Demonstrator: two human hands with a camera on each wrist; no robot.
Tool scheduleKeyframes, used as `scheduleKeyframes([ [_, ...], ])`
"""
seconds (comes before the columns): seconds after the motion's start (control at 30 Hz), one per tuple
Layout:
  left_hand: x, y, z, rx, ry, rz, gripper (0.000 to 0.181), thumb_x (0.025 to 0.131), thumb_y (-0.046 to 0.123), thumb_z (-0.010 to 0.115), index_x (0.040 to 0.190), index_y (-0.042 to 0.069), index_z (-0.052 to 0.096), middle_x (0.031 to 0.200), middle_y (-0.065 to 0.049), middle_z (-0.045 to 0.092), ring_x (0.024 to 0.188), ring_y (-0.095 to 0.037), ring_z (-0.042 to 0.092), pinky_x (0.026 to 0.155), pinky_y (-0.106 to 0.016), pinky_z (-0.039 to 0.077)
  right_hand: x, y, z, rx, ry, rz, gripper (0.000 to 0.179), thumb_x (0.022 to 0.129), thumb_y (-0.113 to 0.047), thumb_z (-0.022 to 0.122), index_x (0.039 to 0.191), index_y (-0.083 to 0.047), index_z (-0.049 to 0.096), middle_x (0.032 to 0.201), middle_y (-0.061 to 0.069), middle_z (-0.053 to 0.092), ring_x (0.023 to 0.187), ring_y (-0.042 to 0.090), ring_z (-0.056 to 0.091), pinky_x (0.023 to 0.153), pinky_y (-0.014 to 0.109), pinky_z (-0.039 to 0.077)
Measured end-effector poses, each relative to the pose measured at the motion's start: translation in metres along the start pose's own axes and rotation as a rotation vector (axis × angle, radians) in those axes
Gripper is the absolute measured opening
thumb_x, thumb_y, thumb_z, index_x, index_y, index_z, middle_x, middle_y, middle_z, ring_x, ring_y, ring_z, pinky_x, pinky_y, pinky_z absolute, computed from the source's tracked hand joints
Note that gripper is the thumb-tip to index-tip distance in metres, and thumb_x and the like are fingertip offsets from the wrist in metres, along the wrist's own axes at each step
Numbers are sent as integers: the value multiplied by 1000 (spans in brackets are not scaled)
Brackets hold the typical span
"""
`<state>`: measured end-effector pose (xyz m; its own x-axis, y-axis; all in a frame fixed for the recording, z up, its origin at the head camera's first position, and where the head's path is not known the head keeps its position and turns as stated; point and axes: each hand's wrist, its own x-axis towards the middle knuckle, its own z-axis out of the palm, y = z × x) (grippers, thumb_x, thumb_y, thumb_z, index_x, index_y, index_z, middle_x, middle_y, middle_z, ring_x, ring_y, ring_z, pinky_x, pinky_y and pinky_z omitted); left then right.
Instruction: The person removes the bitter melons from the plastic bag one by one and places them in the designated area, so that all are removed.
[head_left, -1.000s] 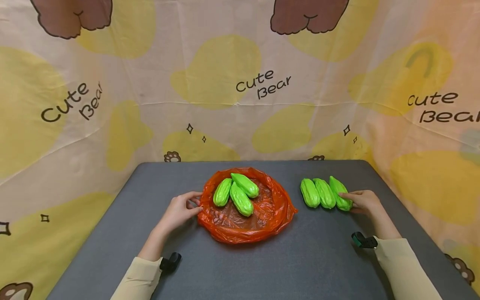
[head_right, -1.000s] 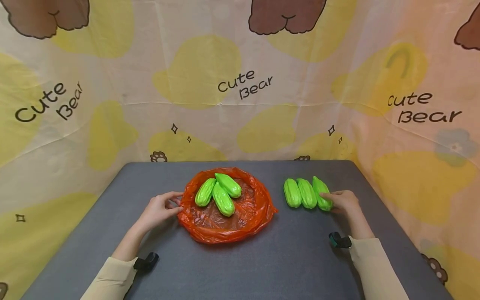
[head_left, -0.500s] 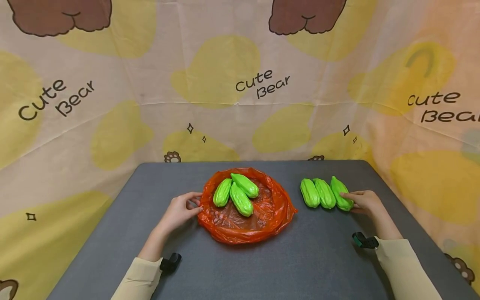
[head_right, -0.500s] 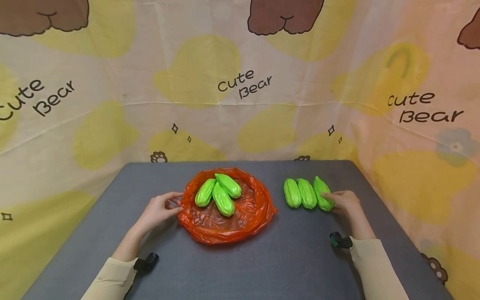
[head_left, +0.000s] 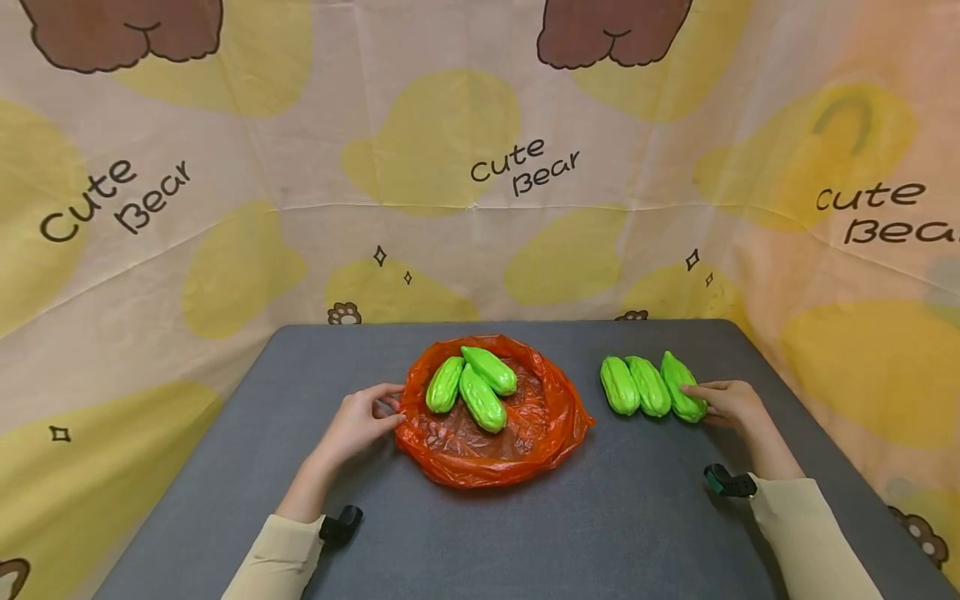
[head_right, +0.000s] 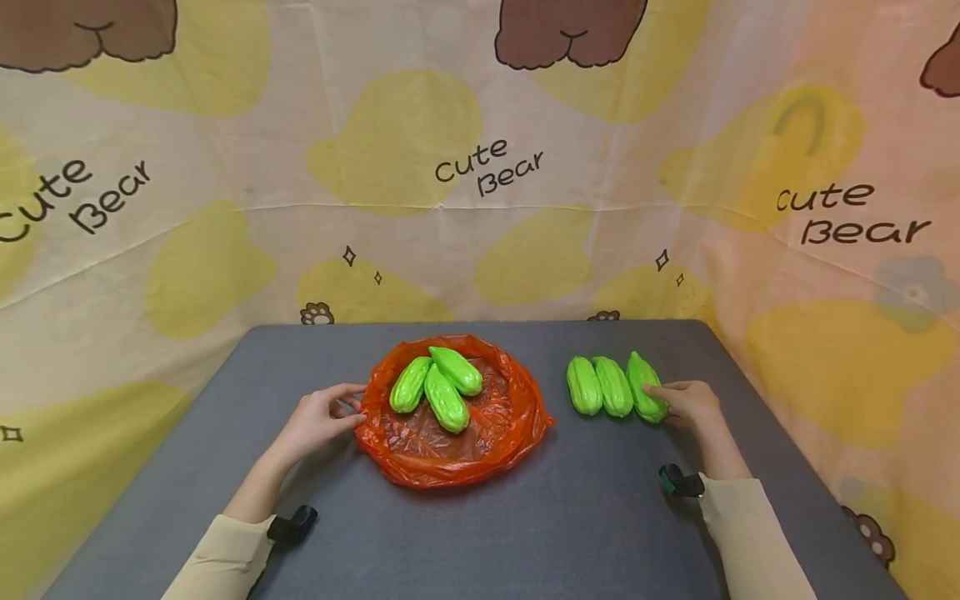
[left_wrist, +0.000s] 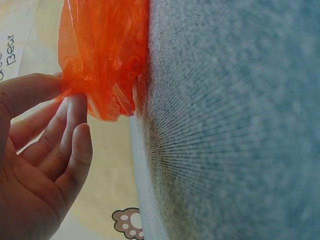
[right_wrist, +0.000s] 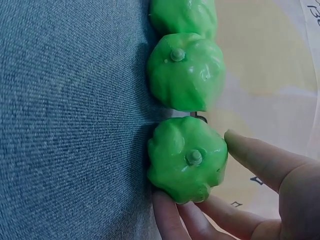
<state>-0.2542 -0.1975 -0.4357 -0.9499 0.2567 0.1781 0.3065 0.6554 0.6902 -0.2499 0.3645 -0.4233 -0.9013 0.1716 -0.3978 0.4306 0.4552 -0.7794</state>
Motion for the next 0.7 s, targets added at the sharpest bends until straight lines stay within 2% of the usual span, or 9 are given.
scheduleKeyframes([
  [0.4, -1, 0, -1, -11, 1, 0, 43, 81, 13, 72, 122, 9, 63, 90, -4, 67, 70, -12, 61, 58, -25, 48, -1, -2, 1, -1, -4, -1, 78, 91, -40, 58, 140, 14, 31, 148, 38, 15, 132, 48, 33, 86, 36, 53],
  [0.47, -1, 0, -1, -13, 3, 4, 43, 80, 13, 72, 122, 9, 63, 90, -4, 67, 70, -12, 61, 58, -25, 48, -4, -3, 1, 4, -3, -6, 77, 91, -40, 58, 140, 14, 32, 147, 38, 16, 130, 46, 37, 86, 36, 53],
  [0.53, -1, 0, -2, -14, 5, 7, 43, 80, 13, 72, 122, 9, 63, 89, -4, 67, 70, -13, 61, 58, -25, 48, -6, -4, -1, 9, 0, -17, 77, 91, -40, 58, 139, 14, 33, 147, 38, 19, 123, 43, 48, 85, 37, 53],
  [0.63, 0, 0, -2, -12, 5, 12, 43, 80, 13, 73, 122, 8, 63, 89, -4, 67, 70, -13, 61, 59, -24, 48, -12, -6, -3, 16, 8, -36, 77, 90, -41, 59, 138, 14, 36, 145, 36, 25, 99, 25, 64, 86, 37, 53],
  [0.7, 0, 1, -2, -12, 4, 10, 43, 80, 13, 73, 122, 8, 63, 89, -4, 67, 69, -13, 61, 58, -25, 48, -14, -6, -6, 21, 16, -54, 77, 90, -41, 59, 137, 15, 37, 143, 35, 31, 87, 9, 63, 85, 37, 53],
])
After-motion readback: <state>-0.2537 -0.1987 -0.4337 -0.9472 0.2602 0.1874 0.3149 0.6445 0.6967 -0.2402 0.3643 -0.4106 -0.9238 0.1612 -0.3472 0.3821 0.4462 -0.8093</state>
